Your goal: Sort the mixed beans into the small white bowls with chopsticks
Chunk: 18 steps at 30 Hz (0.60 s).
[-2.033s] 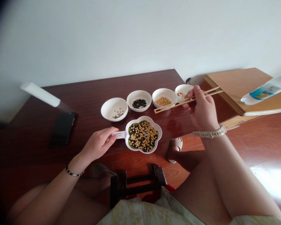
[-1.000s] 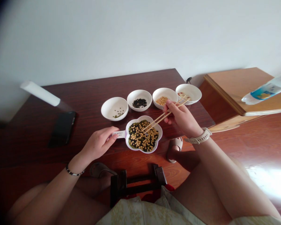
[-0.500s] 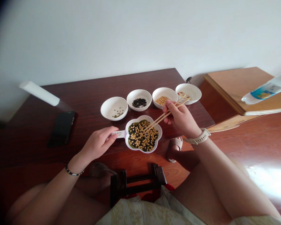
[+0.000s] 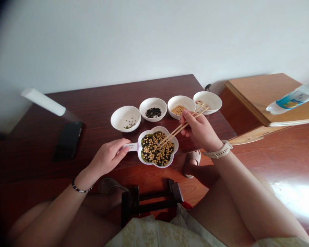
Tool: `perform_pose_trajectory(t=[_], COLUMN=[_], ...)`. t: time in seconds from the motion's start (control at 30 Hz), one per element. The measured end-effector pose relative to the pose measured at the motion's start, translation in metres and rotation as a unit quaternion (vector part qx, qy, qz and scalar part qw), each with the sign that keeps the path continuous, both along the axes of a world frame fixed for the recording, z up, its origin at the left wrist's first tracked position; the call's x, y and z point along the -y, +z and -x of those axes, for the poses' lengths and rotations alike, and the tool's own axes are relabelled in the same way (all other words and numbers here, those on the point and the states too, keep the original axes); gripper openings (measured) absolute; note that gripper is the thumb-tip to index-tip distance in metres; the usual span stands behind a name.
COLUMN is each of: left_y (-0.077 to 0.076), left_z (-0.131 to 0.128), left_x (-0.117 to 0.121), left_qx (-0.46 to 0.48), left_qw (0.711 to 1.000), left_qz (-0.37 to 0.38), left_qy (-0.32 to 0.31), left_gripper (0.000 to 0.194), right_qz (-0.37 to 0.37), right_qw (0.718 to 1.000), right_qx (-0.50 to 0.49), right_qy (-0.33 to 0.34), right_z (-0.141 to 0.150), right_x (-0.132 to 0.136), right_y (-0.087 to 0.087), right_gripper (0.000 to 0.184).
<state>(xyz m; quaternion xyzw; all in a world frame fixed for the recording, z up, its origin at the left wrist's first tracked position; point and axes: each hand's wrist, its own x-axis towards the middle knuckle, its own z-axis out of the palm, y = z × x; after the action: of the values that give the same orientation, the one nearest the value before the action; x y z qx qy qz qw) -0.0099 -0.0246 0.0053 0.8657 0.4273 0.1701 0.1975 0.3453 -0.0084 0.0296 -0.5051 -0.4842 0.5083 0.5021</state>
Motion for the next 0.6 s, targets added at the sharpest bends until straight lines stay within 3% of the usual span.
perform_pose_trajectory(t=[0.33, 0.5, 0.6], left_y=[-0.002, -0.002, -0.003], left_z=[0.001, 0.002, 0.003], left_x=[0.001, 0.001, 0.002], left_qx=[-0.004, 0.000, 0.001], left_qw=[1.000, 1.000, 1.000], left_qz=[-0.007, -0.004, -0.006], left_qy=[0.007, 0.005, 0.006], left_gripper=[0.028, 0.028, 0.028], right_qz=[-0.025, -0.070, -0.113], right_qw=[0.997, 0.987, 0.968], right_qx=[-0.062, -0.075, -0.097], right_qy=[-0.043, -0.121, -0.203], right_z=[-0.006, -0.025, -0.039], right_x=[-0.004, -0.012, -0.018], right_y=[0.005, 0.012, 0.016], right_gripper=[0.039, 0.034, 0.032])
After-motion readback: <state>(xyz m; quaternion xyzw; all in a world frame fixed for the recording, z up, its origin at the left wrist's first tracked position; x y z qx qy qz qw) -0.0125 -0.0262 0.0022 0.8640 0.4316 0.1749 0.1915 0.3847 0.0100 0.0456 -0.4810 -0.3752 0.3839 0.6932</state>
